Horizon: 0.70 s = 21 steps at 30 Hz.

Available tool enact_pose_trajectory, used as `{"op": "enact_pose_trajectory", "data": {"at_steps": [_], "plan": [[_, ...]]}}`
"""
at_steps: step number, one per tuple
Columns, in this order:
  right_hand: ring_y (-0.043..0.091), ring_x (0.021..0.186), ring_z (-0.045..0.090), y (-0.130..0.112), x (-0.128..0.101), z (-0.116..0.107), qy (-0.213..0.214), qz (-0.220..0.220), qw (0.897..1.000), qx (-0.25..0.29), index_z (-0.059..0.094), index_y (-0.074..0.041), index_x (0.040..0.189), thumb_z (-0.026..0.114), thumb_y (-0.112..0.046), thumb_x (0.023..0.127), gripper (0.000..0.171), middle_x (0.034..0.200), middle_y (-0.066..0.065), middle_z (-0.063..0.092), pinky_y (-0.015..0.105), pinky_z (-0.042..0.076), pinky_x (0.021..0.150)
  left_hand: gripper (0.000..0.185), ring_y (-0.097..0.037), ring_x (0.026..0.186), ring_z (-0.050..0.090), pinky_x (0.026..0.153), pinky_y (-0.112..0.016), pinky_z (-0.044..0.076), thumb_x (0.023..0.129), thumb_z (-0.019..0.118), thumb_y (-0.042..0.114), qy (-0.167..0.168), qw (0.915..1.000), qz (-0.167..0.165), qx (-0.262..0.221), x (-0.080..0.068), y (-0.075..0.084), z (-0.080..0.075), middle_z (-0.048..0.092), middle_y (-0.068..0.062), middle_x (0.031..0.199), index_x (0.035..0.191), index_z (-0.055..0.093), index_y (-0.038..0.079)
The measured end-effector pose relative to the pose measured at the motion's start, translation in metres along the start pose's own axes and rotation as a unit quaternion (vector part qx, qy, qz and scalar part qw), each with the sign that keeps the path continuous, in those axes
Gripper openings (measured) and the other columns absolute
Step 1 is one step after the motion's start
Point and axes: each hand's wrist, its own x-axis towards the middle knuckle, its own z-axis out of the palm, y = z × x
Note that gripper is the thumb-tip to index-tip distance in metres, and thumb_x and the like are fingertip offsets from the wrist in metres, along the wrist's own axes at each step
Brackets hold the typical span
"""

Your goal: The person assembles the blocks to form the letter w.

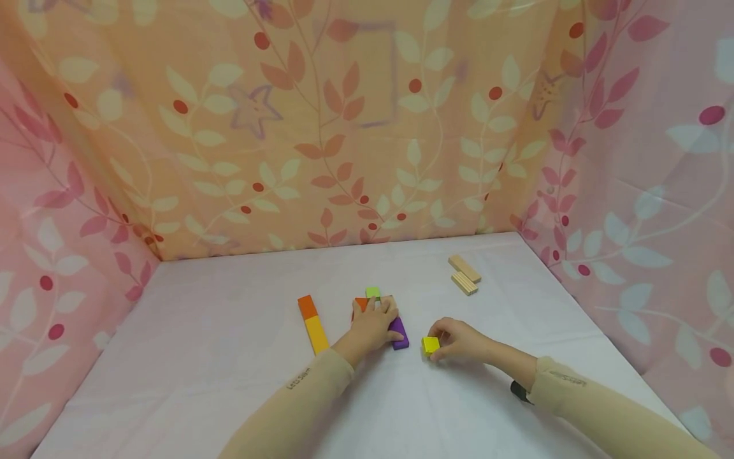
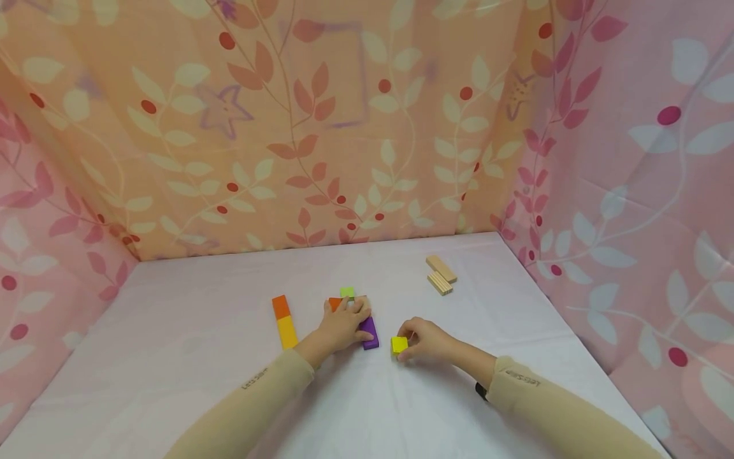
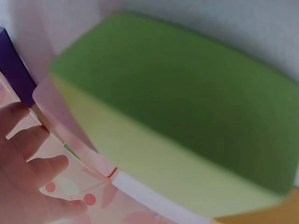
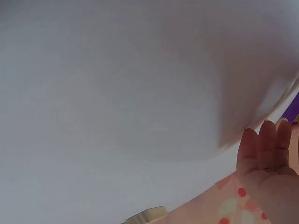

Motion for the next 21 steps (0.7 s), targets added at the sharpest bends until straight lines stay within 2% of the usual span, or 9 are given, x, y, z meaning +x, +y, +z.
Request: {"op": "enact_pose_trajectory", "data": {"at_steps": [8,13,21], "plan": [[0.017,0.088,0.048,-0.012,0.007,0.011,-0.015,-0.039,0.998,-0.044,0.065,-0.005,0.099,0.085,-0.020,0.074,0.035,0.092,-0.002,0.057,0.032,0.042,0.078,0.064,-0.034,0.142,0.027,0.109,-0.067,0.017,0.087,0.060,0.057,0.008,0.9998,0.003,-0.017,-0.001,-0.001,0.001,0.039,-0.005,0.153,0.142,0.051,0.025],[0.016,0.086,0.049,-0.012,0.008,0.011,-0.018,-0.043,0.998,-0.046,0.066,-0.003,0.099,0.084,-0.018,0.076,0.032,0.091,-0.002,0.058,0.031,0.044,0.078,0.063,-0.035,0.141,0.030,0.107,-0.067,0.020,0.086,0.060,0.057,0.016,0.9998,0.009,-0.010,-0.002,0.000,0.001,0.041,-0.005,0.151,0.139,0.053,0.024],[0.014,0.080,0.046,-0.013,0.012,0.012,-0.017,-0.045,0.998,-0.045,0.069,-0.005,0.097,0.083,-0.016,0.077,0.026,0.088,-0.004,0.056,0.026,0.038,0.069,0.065,-0.034,0.142,0.029,0.108,-0.067,0.020,0.086,0.060,0.057,0.009,0.9999,0.007,-0.009,-0.002,-0.001,0.001,0.039,-0.005,0.153,0.141,0.051,0.025]]}}
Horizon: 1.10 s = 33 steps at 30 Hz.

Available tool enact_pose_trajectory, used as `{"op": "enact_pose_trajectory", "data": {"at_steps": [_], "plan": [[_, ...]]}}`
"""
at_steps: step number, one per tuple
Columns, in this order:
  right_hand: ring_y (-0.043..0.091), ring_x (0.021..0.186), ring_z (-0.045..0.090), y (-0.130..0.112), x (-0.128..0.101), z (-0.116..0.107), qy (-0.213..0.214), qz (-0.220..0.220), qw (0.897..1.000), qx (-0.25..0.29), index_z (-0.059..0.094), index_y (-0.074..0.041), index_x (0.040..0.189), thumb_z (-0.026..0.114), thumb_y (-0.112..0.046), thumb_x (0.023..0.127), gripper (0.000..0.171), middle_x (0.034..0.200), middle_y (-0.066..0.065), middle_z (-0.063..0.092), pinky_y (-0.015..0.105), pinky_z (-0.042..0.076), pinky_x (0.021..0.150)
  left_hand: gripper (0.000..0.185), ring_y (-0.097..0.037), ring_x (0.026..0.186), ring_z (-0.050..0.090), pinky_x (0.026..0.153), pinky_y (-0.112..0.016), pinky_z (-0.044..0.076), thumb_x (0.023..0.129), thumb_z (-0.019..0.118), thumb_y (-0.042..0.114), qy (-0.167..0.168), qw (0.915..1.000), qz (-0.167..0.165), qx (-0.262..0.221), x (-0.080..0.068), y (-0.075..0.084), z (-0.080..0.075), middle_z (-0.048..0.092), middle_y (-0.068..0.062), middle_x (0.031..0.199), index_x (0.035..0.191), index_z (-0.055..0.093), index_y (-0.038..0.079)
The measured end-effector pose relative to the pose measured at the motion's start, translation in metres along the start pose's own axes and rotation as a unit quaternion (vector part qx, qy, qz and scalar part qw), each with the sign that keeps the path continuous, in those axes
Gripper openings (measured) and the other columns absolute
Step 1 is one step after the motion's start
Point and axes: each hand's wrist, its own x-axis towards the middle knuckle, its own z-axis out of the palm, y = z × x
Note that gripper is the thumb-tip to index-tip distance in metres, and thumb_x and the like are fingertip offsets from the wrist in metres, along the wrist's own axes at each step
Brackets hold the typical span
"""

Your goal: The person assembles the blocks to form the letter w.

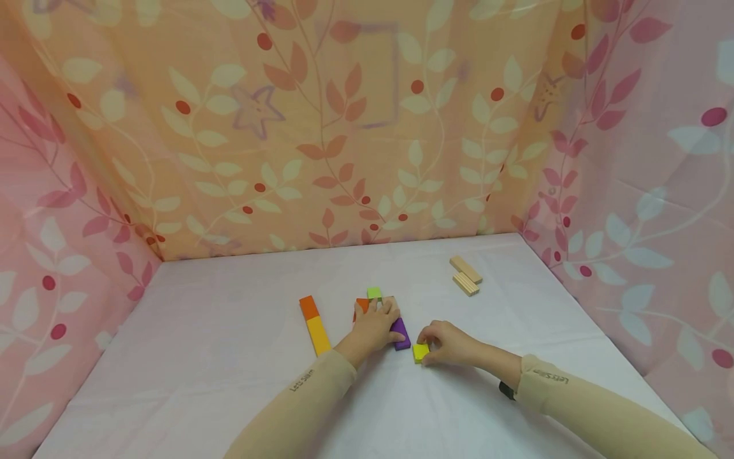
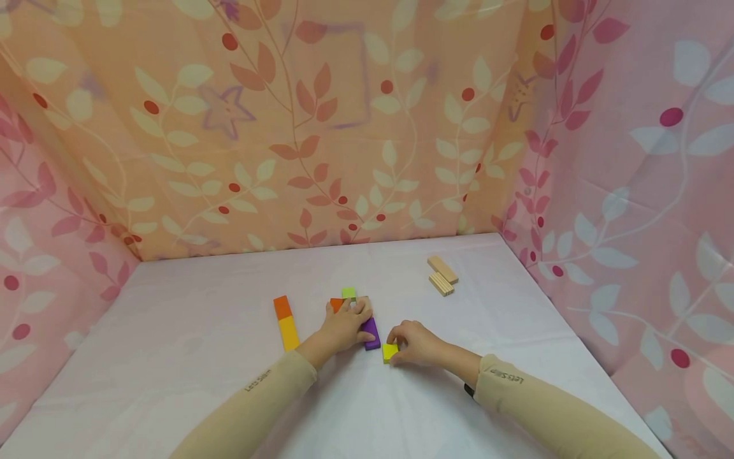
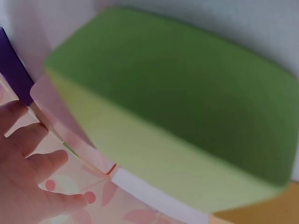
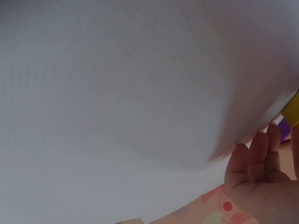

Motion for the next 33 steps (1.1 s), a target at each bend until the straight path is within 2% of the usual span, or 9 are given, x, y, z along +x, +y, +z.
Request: {"op": "enact_pose_trajectory", "data": {"at_steps": [17,23,27,33], "plan": [[0.013,0.080,0.044,0.002,0.005,0.000,0.001,0.017,1.000,0.003,0.068,-0.007,0.097,0.083,-0.015,0.077,0.026,0.087,-0.004,0.055,0.026,0.038,0.069,0.065,-0.034,0.142,0.029,0.108,-0.066,0.020,0.086,0.060,0.057,-0.009,1.0000,-0.004,0.002,0.002,0.000,-0.005,0.039,-0.005,0.153,0.142,0.050,0.025],[0.016,0.083,0.048,0.005,0.003,-0.003,-0.004,0.026,1.000,0.015,0.067,-0.005,0.104,0.082,-0.016,0.078,0.031,0.091,-0.002,0.057,0.029,0.042,0.073,0.065,-0.034,0.142,0.029,0.108,-0.066,0.019,0.087,0.059,0.057,-0.007,1.0000,-0.004,-0.001,0.002,0.000,-0.002,0.038,-0.005,0.153,0.143,0.049,0.025],[0.017,0.083,0.050,0.013,-0.002,-0.010,0.024,0.073,0.997,0.026,0.066,-0.005,0.108,0.079,-0.015,0.082,0.030,0.092,-0.001,0.058,0.031,0.045,0.074,0.067,-0.034,0.142,0.029,0.108,-0.066,0.019,0.087,0.059,0.057,-0.006,1.0000,-0.003,-0.003,0.002,0.000,0.000,0.038,-0.004,0.153,0.144,0.048,0.025],[0.021,0.085,0.052,0.035,-0.006,-0.029,0.105,0.134,0.985,0.030,0.065,0.000,0.112,0.074,-0.017,0.086,0.032,0.095,0.007,0.059,0.035,0.045,0.073,0.065,-0.034,0.142,0.028,0.109,-0.066,0.018,0.087,0.059,0.056,-0.009,0.9999,-0.002,-0.008,0.000,0.000,-0.001,0.037,-0.004,0.154,0.143,0.049,0.026]]}}
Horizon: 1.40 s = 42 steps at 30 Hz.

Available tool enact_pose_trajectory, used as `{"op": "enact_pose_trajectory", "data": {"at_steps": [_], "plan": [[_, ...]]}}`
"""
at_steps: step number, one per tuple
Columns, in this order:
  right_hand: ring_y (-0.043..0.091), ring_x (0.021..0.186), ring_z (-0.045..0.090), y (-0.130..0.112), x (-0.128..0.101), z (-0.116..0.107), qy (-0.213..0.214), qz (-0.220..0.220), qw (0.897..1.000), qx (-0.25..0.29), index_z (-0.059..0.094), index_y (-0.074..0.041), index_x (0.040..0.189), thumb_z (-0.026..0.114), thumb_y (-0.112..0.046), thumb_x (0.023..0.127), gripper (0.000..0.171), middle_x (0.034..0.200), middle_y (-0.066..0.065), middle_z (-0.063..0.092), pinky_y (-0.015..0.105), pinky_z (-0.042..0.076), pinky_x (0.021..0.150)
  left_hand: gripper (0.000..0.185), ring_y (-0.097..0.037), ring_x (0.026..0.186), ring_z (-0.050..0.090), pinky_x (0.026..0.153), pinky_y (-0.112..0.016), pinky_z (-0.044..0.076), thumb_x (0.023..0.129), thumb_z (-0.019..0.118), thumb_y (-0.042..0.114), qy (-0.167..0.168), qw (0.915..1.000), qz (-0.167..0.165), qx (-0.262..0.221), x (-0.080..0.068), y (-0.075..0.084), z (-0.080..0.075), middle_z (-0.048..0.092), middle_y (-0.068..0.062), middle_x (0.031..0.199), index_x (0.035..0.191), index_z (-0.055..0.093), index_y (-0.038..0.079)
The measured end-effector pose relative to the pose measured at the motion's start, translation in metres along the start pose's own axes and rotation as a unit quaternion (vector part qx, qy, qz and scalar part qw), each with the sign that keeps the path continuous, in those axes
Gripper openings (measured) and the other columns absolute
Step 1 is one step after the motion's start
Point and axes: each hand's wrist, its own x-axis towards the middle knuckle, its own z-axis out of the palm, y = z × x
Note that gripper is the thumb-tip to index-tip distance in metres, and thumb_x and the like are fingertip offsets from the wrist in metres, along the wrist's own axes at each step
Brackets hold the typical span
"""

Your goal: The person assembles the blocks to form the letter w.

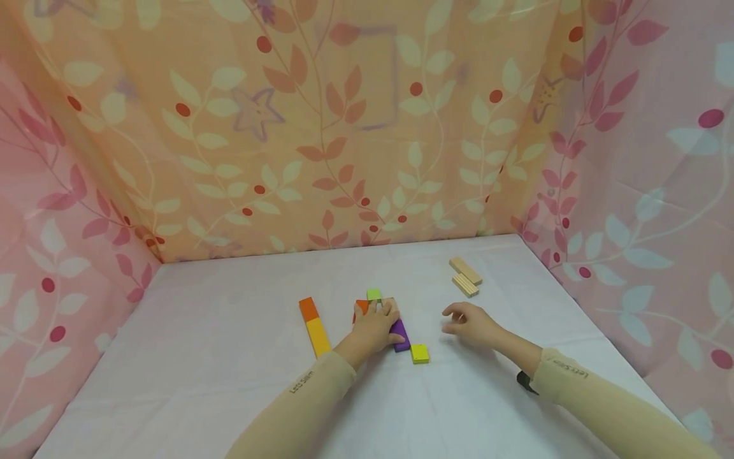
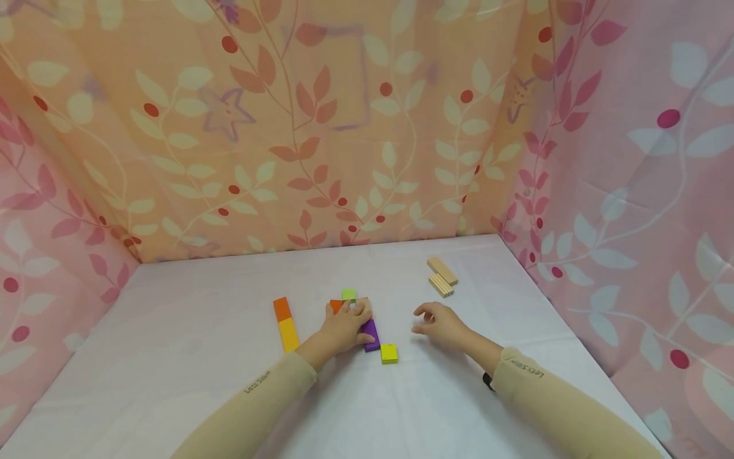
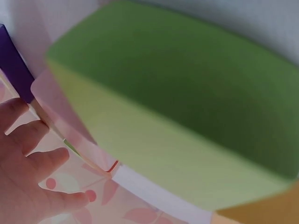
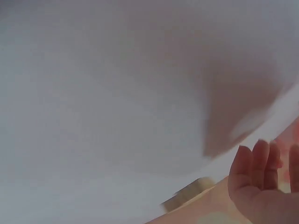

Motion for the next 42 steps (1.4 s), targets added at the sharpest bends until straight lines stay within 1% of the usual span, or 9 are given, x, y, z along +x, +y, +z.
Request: {"op": "enact_pose_trajectory", "data": {"at_steps": [4,9,12,16,22,29,32,36,42], "plan": [[0.031,0.092,0.055,0.020,0.013,-0.016,0.058,0.031,0.998,0.013,0.060,0.006,0.118,0.071,-0.019,0.089,0.040,0.103,0.020,0.057,0.042,0.048,0.076,0.065,-0.034,0.142,0.028,0.109,-0.066,0.018,0.087,0.059,0.056,0.000,1.0000,-0.002,-0.003,0.000,-0.001,-0.001,0.037,-0.004,0.154,0.143,0.049,0.025],[0.047,0.104,0.054,0.045,0.034,-0.037,0.115,0.041,0.993,0.012,0.052,0.011,0.127,0.067,-0.020,0.093,0.049,0.114,0.036,0.053,0.055,0.046,0.084,0.065,-0.034,0.142,0.028,0.109,-0.066,0.018,0.088,0.059,0.056,0.000,1.0000,-0.004,-0.001,0.000,-0.001,0.000,0.037,-0.004,0.154,0.144,0.049,0.025],[0.054,0.110,0.047,0.057,0.046,-0.047,0.115,0.056,0.992,-0.005,0.046,0.011,0.135,0.063,-0.023,0.095,0.055,0.121,0.042,0.049,0.062,0.041,0.088,0.064,-0.034,0.142,0.028,0.109,-0.065,0.018,0.088,0.059,0.056,0.001,1.0000,-0.003,0.000,0.000,0.000,0.001,0.037,-0.003,0.154,0.143,0.049,0.026],[0.058,0.116,0.041,0.072,0.061,-0.056,0.091,0.100,0.990,-0.041,0.040,0.012,0.139,0.056,-0.034,0.099,0.063,0.131,0.041,0.045,0.065,0.034,0.095,0.065,-0.034,0.142,0.029,0.109,-0.066,0.019,0.088,0.060,0.056,0.003,1.0000,-0.002,-0.001,-0.001,0.000,0.001,0.037,-0.004,0.154,0.144,0.049,0.025],[0.055,0.119,0.034,0.079,0.076,-0.061,0.049,0.176,0.982,-0.045,0.043,0.012,0.137,0.055,-0.041,0.098,0.066,0.140,0.036,0.038,0.061,0.032,0.099,0.066,-0.033,0.142,0.030,0.109,-0.065,0.020,0.087,0.060,0.057,0.006,1.0000,-0.001,0.007,-0.002,0.001,0.002,0.037,-0.003,0.154,0.144,0.049,0.025],[0.048,0.115,0.035,0.070,0.086,-0.061,0.066,0.225,0.972,0.008,0.050,0.011,0.128,0.064,-0.030,0.094,0.055,0.133,0.034,0.044,0.054,0.034,0.095,0.067,-0.031,0.142,0.030,0.110,-0.064,0.019,0.086,0.061,0.057,0.007,0.9999,-0.012,0.010,-0.003,0.002,0.001,0.038,-0.002,0.153,0.145,0.048,0.026],[0.040,0.107,0.042,0.070,0.089,-0.058,0.095,0.223,0.969,0.049,0.050,0.013,0.122,0.067,-0.020,0.092,0.048,0.124,0.032,0.049,0.045,0.041,0.090,0.067,-0.031,0.142,0.030,0.109,-0.064,0.020,0.087,0.060,0.057,0.007,0.9998,-0.011,0.014,-0.004,0.003,0.001,0.038,-0.002,0.153,0.145,0.048,0.027],[0.029,0.095,0.049,0.071,0.089,-0.054,0.133,0.213,0.962,0.108,0.051,0.011,0.113,0.069,-0.010,0.088,0.038,0.114,0.026,0.052,0.031,0.046,0.074,0.066,-0.031,0.142,0.030,0.109,-0.064,0.022,0.087,0.059,0.058,0.006,0.9997,-0.009,0.021,-0.003,0.002,0.000,0.038,-0.002,0.153,0.144,0.049,0.027],[0.012,0.076,0.056,0.061,0.075,-0.060,0.190,0.184,0.941,0.211,0.047,0.014,0.127,0.066,-0.002,0.089,0.046,0.104,0.017,0.052,0.018,0.050,0.063,0.066,-0.032,0.142,0.030,0.109,-0.065,0.021,0.087,0.059,0.058,0.002,0.9998,-0.009,0.016,-0.002,0.001,0.001,0.037,-0.002,0.154,0.144,0.049,0.027]]}}
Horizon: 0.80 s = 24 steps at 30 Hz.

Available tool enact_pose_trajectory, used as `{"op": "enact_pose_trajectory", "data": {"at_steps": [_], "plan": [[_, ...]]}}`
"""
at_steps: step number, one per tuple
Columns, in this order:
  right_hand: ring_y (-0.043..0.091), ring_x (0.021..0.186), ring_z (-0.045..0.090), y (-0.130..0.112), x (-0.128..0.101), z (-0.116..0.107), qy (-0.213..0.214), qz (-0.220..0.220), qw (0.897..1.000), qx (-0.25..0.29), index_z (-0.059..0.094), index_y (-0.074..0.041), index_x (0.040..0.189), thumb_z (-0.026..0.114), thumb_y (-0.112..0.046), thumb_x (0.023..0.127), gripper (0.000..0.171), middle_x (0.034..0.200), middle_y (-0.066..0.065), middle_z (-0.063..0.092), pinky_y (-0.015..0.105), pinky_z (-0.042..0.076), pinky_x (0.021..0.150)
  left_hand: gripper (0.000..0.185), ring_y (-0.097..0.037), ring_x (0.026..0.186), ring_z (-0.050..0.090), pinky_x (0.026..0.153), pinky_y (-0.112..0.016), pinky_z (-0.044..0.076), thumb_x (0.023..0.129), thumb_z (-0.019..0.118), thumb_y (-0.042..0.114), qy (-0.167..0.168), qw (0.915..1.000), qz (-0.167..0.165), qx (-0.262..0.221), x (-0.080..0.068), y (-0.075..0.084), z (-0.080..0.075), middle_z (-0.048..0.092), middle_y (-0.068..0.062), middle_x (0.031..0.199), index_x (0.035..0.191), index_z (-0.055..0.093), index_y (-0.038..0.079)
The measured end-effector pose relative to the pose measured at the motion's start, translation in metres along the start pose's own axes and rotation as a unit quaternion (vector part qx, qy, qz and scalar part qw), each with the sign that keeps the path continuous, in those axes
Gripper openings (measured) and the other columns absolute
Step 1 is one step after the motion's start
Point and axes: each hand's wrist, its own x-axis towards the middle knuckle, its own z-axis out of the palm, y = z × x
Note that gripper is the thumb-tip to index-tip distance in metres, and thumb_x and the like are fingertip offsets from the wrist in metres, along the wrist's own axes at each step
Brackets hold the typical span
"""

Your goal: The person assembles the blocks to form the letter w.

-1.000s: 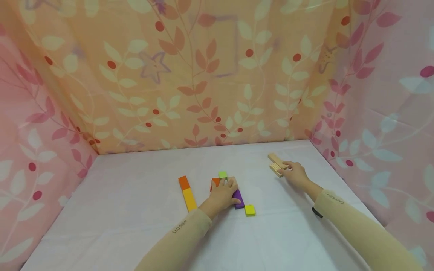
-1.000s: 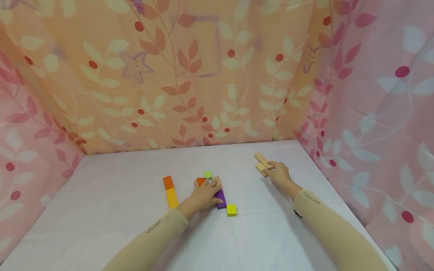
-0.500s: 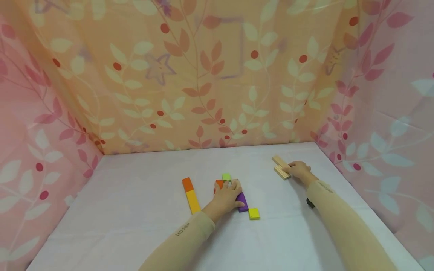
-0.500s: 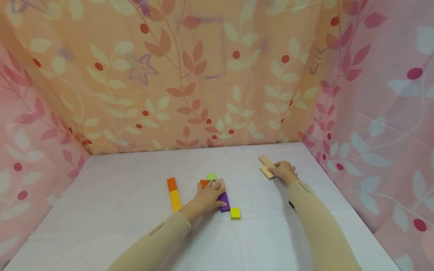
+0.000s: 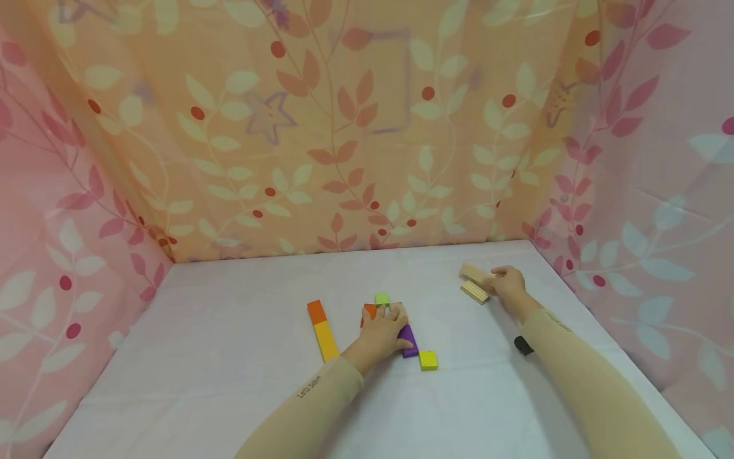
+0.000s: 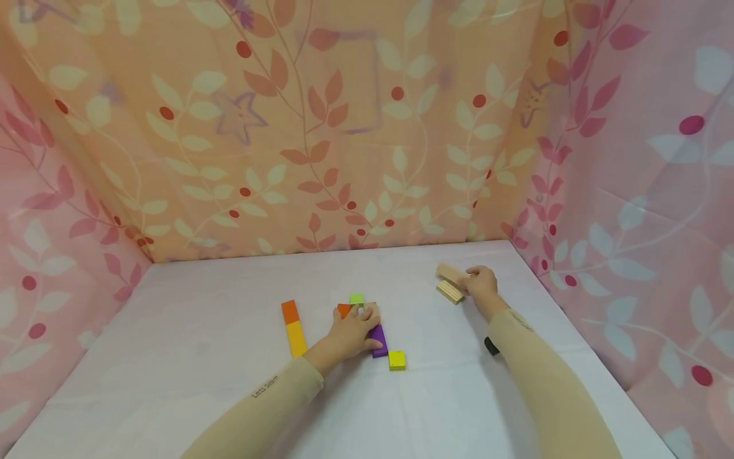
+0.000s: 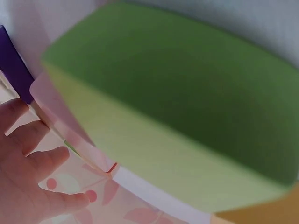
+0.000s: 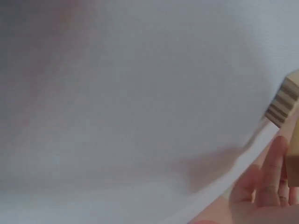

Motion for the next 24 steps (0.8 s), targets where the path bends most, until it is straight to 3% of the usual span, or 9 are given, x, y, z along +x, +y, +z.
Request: {"op": "enact_pose_trajectory", "data": {"at_steps": [3,8,12,16,21,24], "plan": [[0.004,0.066,0.060,-0.005,-0.008,-0.007,0.001,-0.026,0.998,0.054,0.041,0.014,0.134,0.064,-0.004,0.092,0.052,0.096,0.003,0.057,0.020,0.053,0.061,0.066,-0.032,0.142,0.029,0.109,-0.065,0.020,0.087,0.059,0.057,-0.001,1.0000,0.001,-0.003,0.001,0.000,0.001,0.037,-0.002,0.154,0.145,0.048,0.027],[-0.003,0.065,0.058,-0.014,-0.019,-0.016,0.009,-0.038,0.996,0.082,0.046,0.010,0.134,0.065,-0.017,0.094,0.052,0.077,-0.019,0.061,0.018,0.050,0.062,0.066,-0.032,0.142,0.029,0.109,-0.065,0.019,0.088,0.059,0.057,0.000,1.0000,0.001,-0.010,0.002,-0.001,0.002,0.037,-0.002,0.154,0.145,0.048,0.027],[-0.002,0.069,0.058,-0.022,-0.027,-0.015,-0.017,-0.017,0.992,0.123,0.056,0.003,0.125,0.065,-0.023,0.095,0.041,0.072,-0.020,0.061,0.019,0.049,0.067,0.065,-0.033,0.142,0.029,0.109,-0.065,0.019,0.088,0.059,0.057,0.002,0.9999,0.000,-0.012,0.003,-0.002,0.002,0.037,-0.002,0.154,0.145,0.048,0.027],[0.003,0.071,0.061,-0.026,-0.034,-0.006,-0.094,-0.009,0.984,0.153,0.058,0.003,0.118,0.064,-0.020,0.095,0.033,0.076,-0.011,0.064,0.022,0.052,0.068,0.065,-0.033,0.142,0.028,0.109,-0.066,0.018,0.088,0.060,0.055,-0.001,0.9998,-0.001,-0.020,0.001,-0.002,0.001,0.037,-0.003,0.154,0.145,0.048,0.026],[0.008,0.072,0.060,-0.025,-0.043,0.014,-0.174,-0.028,0.980,0.089,0.056,0.013,0.123,0.065,-0.018,0.095,0.043,0.080,-0.005,0.065,0.024,0.052,0.067,0.066,-0.033,0.142,0.028,0.109,-0.066,0.018,0.088,0.061,0.055,-0.005,0.9997,0.000,-0.024,0.001,-0.002,0.000,0.038,-0.004,0.154,0.145,0.048,0.026],[0.009,0.072,0.059,-0.022,-0.048,0.027,-0.201,-0.040,0.978,0.040,0.059,0.012,0.122,0.065,-0.018,0.095,0.041,0.083,-0.004,0.066,0.025,0.050,0.066,0.065,-0.034,0.142,0.029,0.109,-0.066,0.019,0.088,0.060,0.055,-0.001,0.9997,0.003,-0.023,0.001,-0.001,-0.001,0.038,-0.003,0.154,0.145,0.048,0.025]]}}
